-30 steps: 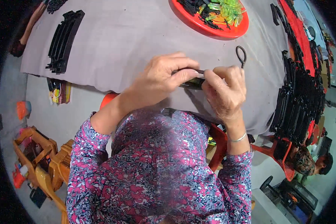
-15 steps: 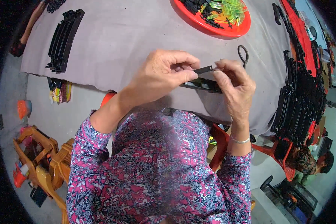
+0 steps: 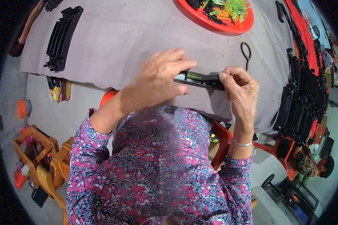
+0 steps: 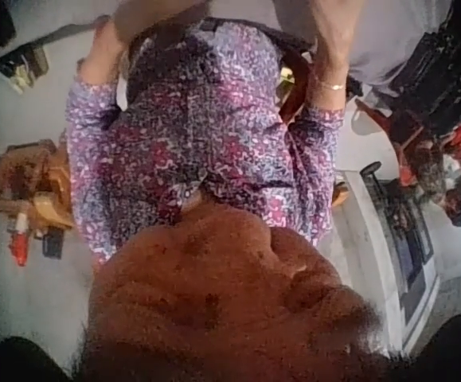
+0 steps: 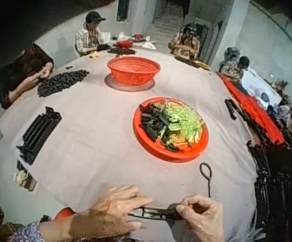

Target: The person assembles small plastic components into a plastic housing using a manual hook tool and dexterous hand movements.

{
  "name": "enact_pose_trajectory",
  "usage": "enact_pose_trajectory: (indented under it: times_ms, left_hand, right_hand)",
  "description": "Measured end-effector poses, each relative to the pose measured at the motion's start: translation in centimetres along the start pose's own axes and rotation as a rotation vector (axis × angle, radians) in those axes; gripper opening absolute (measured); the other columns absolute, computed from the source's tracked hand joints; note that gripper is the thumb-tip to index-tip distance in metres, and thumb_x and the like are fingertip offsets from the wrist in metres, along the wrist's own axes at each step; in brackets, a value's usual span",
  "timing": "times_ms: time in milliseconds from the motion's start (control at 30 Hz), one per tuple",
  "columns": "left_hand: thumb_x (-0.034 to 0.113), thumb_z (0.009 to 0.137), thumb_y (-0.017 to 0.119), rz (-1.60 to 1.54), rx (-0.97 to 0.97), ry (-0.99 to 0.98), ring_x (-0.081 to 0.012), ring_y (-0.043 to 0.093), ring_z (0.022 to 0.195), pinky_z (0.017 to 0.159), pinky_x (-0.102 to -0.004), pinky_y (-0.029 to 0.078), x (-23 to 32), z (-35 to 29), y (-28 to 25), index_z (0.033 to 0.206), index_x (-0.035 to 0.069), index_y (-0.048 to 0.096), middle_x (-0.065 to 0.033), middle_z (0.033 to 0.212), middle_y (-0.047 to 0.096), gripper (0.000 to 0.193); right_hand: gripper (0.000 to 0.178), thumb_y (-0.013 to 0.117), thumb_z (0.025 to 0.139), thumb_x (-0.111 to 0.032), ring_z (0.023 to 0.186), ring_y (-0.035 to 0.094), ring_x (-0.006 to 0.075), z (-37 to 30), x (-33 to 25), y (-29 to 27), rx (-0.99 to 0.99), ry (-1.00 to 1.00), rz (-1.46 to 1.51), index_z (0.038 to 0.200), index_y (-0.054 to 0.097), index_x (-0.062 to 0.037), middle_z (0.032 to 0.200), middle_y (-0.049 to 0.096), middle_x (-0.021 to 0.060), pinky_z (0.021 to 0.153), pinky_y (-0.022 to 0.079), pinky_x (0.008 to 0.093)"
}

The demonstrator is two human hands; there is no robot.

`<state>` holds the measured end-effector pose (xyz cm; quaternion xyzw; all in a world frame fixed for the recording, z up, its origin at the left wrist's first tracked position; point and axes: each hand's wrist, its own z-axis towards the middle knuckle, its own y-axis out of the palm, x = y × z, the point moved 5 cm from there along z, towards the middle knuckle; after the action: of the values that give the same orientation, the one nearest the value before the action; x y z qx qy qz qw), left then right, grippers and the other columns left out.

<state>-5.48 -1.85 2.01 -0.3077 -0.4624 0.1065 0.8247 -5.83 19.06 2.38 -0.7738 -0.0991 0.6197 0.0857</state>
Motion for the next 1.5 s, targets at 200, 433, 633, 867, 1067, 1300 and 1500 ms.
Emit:
enact_pose_trajectory:
  times_ms: [200,433,633,867,1067,1300,1500]
  left_hand:
    - [0.009,0.065,0.078,0.052,-0.030,-0.016,-0.0295,0.060,0.081,0.070,-0.0399,0.049,0.0,-0.5,0.8,0.095,0.001,0.067,-0.0110,0.083,0.057,0.033]
    - [0.007,0.064,0.079,0.020,-0.005,-0.006,-0.0294,0.060,0.082,0.070,-0.0395,0.049,0.4,-0.5,1.2,0.097,0.000,0.066,-0.0110,0.085,0.056,0.036]
    - [0.006,0.064,0.078,0.004,-0.037,-0.032,-0.0300,0.060,0.083,0.072,-0.0401,0.050,-0.1,-0.6,1.3,0.100,-0.001,0.065,-0.0119,0.087,0.057,0.038]
    - [0.006,0.066,0.075,-0.061,-0.077,-0.055,-0.0318,0.060,0.082,0.071,-0.0406,0.050,-0.4,-0.8,0.7,0.105,-0.002,0.063,-0.0131,0.091,0.058,0.042]
    - [0.005,0.067,0.075,-0.093,-0.062,-0.058,-0.0304,0.062,0.086,0.073,-0.0397,0.051,0.0,-0.6,0.2,0.105,0.001,0.064,-0.0116,0.091,0.059,0.040]
    - [0.010,0.071,0.074,0.171,-0.060,0.114,-0.0252,0.063,0.089,0.076,-0.0366,0.051,0.9,-1.2,1.3,0.097,0.008,0.066,-0.0053,0.097,0.062,0.027]
    - [0.012,0.077,0.066,0.278,-0.060,0.194,-0.0237,0.064,0.090,0.075,-0.0377,0.051,1.0,-1.9,1.6,0.099,0.008,0.064,-0.0054,0.101,0.063,0.023]
  right_hand:
    - [0.004,0.072,0.083,0.000,0.065,0.054,0.0031,-0.9,0.0,1.5,0.043,-0.057,-0.092,0.084,0.069,0.0014,0.072,0.062,-0.0030,0.059,0.045,0.0205]
    - [0.005,0.072,0.081,-0.001,0.062,0.055,0.0041,-1.1,0.9,2.3,0.104,-0.070,-0.175,0.084,0.069,0.0012,0.068,0.063,-0.0012,0.056,0.046,0.0218]
    - [0.008,0.073,0.080,-0.007,0.061,0.060,0.0061,-1.1,0.5,2.7,0.127,-0.152,-0.297,0.084,0.069,-0.0012,0.066,0.065,0.0034,0.057,0.049,0.0254]
    - [0.007,0.072,0.079,-0.006,0.061,0.066,0.0162,-1.3,0.4,3.2,0.195,-0.247,-0.410,0.082,0.067,-0.0015,0.071,0.067,0.0093,0.059,0.051,0.0303]
    - [0.007,0.070,0.078,-0.005,0.063,0.068,0.0220,-1.8,-0.7,3.5,0.231,-0.318,-0.567,0.083,0.066,-0.0017,0.075,0.068,0.0126,0.060,0.052,0.0331]
    - [0.008,0.069,0.078,-0.005,0.064,0.068,0.0272,-1.8,-0.7,3.7,0.241,-0.294,-0.556,0.084,0.065,-0.0026,0.072,0.067,0.0133,0.060,0.051,0.0361]
    - [0.008,0.070,0.079,-0.004,0.065,0.068,0.0276,-2.2,-0.8,3.9,0.263,-0.334,-0.589,0.086,0.066,-0.0029,0.075,0.068,0.0135,0.061,0.052,0.0352]
